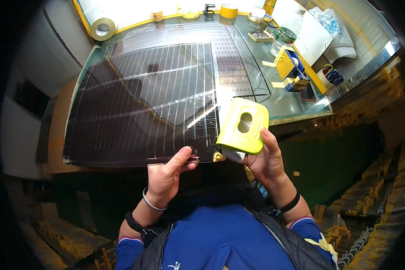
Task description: Manufacturing or repairing a solar panel components by cutting and marking the surface.
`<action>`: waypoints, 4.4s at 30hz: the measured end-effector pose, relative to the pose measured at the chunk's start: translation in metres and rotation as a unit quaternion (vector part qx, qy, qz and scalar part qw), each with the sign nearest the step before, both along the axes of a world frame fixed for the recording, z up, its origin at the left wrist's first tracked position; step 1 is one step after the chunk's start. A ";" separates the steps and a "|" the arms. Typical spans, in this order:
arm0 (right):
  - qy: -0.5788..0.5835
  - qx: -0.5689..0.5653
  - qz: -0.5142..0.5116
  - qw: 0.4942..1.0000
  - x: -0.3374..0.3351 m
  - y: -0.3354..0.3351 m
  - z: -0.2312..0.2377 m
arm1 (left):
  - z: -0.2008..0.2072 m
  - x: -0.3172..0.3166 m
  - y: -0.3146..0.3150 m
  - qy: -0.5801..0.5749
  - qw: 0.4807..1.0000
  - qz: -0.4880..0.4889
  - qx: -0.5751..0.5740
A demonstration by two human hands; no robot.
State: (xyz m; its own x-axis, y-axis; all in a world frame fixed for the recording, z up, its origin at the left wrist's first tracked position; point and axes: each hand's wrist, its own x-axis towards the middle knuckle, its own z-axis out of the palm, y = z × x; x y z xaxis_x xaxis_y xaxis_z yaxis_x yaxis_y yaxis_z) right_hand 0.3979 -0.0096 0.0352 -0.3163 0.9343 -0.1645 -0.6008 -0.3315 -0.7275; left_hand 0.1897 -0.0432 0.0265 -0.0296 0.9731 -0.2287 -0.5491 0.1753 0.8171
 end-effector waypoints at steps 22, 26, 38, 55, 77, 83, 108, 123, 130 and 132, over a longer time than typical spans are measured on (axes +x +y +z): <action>-0.010 0.050 -0.047 0.998 0.010 0.025 0.005 | -0.006 -0.011 -0.025 0.052 0.996 -0.062 0.027; -0.017 0.065 -0.053 0.996 0.007 0.039 0.011 | -0.011 -0.015 -0.036 0.058 0.996 -0.061 0.017; -0.015 0.049 -0.055 0.997 -0.002 0.033 0.001 | -0.014 -0.016 -0.038 0.047 0.997 -0.063 -0.008; 0.016 0.043 -0.064 0.997 0.006 0.027 -0.002 | -0.034 -0.024 -0.049 0.080 0.994 -0.069 -0.038; -0.015 0.056 -0.063 0.996 -0.010 0.026 0.005 | -0.017 -0.026 -0.049 0.050 0.992 -0.101 -0.049; -0.005 0.052 -0.079 0.995 -0.011 0.028 0.000 | -0.019 -0.026 -0.050 0.061 0.990 -0.105 -0.065; 0.028 0.067 -0.082 0.994 -0.001 0.028 -0.006 | -0.022 -0.034 -0.057 0.072 0.988 -0.109 -0.076; 0.049 0.151 -0.148 0.976 0.016 0.126 0.038 | -0.047 -0.061 -0.089 0.234 0.956 -0.161 -0.069; 0.128 0.113 -0.162 0.972 0.018 0.147 0.049 | -0.043 -0.063 -0.091 0.206 0.963 -0.145 -0.097; 0.129 0.133 -0.145 0.972 0.017 0.147 0.051 | -0.043 -0.063 -0.091 0.218 0.961 -0.144 -0.088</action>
State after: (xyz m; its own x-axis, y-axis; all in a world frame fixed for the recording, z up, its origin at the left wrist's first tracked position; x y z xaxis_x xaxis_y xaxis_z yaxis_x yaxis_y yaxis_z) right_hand 0.4153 0.1373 0.0859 -0.0317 0.9889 0.1453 -0.8148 0.0587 -0.5767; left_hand 0.1266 -0.1341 -0.0170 0.1052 0.9025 -0.4176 -0.0696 0.4256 0.9022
